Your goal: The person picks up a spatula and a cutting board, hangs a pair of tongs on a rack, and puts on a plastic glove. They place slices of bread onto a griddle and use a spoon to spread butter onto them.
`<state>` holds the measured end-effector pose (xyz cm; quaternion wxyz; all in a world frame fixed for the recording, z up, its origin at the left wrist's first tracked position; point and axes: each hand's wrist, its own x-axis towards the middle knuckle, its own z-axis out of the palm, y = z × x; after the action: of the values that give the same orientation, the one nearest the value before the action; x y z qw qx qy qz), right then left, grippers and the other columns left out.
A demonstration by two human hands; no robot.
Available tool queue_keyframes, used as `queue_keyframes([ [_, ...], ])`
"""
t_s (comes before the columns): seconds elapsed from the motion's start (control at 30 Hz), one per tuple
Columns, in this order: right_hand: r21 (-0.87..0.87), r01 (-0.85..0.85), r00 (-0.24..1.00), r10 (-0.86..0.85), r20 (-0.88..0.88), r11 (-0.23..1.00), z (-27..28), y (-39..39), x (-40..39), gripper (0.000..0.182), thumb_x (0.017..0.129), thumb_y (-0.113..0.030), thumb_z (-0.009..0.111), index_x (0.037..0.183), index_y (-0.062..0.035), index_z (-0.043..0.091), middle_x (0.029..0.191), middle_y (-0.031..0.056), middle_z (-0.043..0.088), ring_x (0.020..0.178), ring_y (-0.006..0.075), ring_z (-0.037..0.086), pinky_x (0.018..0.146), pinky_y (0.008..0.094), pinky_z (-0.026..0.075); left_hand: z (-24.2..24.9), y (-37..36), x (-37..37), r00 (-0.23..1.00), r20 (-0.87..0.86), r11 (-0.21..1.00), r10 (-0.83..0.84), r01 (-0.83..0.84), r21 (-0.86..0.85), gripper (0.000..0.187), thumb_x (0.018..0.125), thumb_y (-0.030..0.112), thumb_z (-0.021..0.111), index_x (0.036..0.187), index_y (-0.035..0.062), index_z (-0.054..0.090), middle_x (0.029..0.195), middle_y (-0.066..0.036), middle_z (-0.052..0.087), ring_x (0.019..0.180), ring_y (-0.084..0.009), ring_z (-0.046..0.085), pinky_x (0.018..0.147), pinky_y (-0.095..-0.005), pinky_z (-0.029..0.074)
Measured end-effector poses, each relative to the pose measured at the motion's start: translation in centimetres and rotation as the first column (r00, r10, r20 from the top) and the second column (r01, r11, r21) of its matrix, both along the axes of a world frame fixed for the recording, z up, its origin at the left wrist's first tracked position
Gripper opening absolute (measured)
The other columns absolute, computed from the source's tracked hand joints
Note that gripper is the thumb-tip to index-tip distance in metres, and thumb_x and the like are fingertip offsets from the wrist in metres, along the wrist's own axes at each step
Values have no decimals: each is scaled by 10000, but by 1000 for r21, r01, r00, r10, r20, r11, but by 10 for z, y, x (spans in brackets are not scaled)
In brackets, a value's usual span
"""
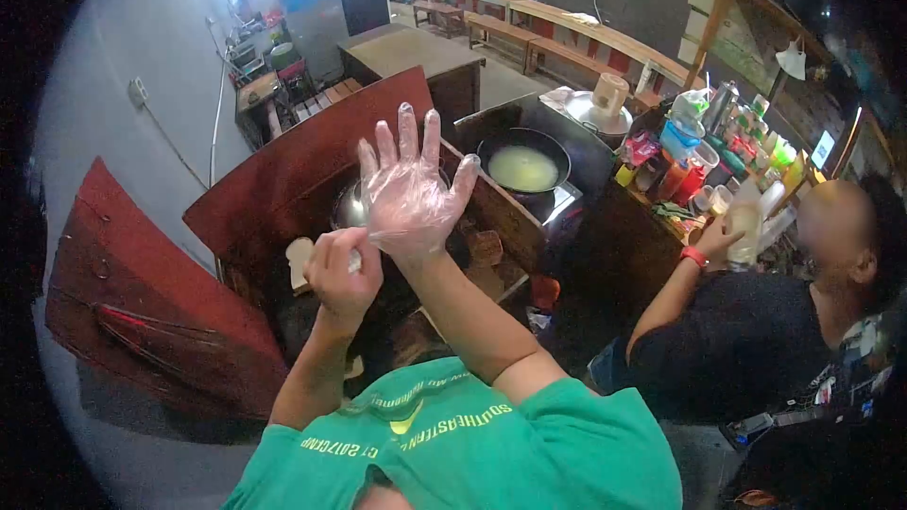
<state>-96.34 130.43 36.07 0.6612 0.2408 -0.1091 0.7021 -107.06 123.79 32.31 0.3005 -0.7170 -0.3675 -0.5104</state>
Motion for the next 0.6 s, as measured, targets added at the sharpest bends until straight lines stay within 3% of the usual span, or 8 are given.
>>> queue_keyframes([
  [0.13,-30,24,997,-27,-76,999,9,2,7,820,886,-688,430,1485,-138,326,1546,118,300,1410,373,274,1174,603,179,-15,-13,5,974,113,980,-196,197,3,389,729,94,772,1032,-11,552,798,-145,628,623,-251,628,562,-328,510],
  [0.17,-43,-24,995,20,-102,999,11,-1,9,778,913,-672,420,1506,-183,295,1549,70,313,1405,319,294,1185,554,186,-14,-13,9,975,111,981,-192,194,1,389,729,94,772,1032,-11,552,798,-145,628,623,-251,628,562,-328,510],
  [0.27,-27,-96,991,93,-97,995,7,-6,2,794,913,-676,413,1518,-182,268,1548,71,318,1397,319,310,1182,560,187,-7,-8,21,924,378,975,-55,132,-181,477,749,91,754,1165,-24,551,913,-143,644,687,-268,643,646,-349,522],
  [0.33,-68,-135,987,128,-95,988,13,-15,-2,783,921,-674,387,1519,-181,280,1561,75,313,1386,330,346,1180,568,185,-3,1,16,933,361,977,-15,90,-192,374,799,91,708,1138,-23,600,862,-146,657,675,-290,645,675,-364,521],
  [0.43,93,-140,989,143,-26,986,15,-14,-1,763,901,-648,421,1489,-165,366,1554,120,336,1410,385,325,1172,634,145,-12,-1,15,931,366,956,-3,111,-273,152,878,114,636,918,-31,662,709,-164,630,644,-302,644,640,-373,512],
  [0.47,88,-144,989,147,-27,986,17,-13,3,763,901,-648,421,1489,-165,366,1554,120,336,1410,385,325,1172,634,145,-16,-9,18,931,365,955,2,106,-278,152,878,114,636,918,-31,662,709,-164,630,644,-302,644,640,-373,512],
  [0.53,217,-150,989,144,41,965,19,-12,15,745,909,-627,413,1502,-180,351,1567,115,314,1424,363,313,1161,655,140,-30,-24,20,952,306,842,12,156,-517,156,897,124,619,902,-27,656,694,-163,619,608,-267,636,616,-385,509],
  [0.6,214,-146,989,135,66,966,18,-10,24,722,933,-564,409,1494,-114,359,1540,152,351,1403,354,354,1174,614,157,-42,-24,10,965,252,819,-70,200,-537,172,834,99,642,965,-13,640,725,-137,623,588,-232,622,557,-345,498],
])
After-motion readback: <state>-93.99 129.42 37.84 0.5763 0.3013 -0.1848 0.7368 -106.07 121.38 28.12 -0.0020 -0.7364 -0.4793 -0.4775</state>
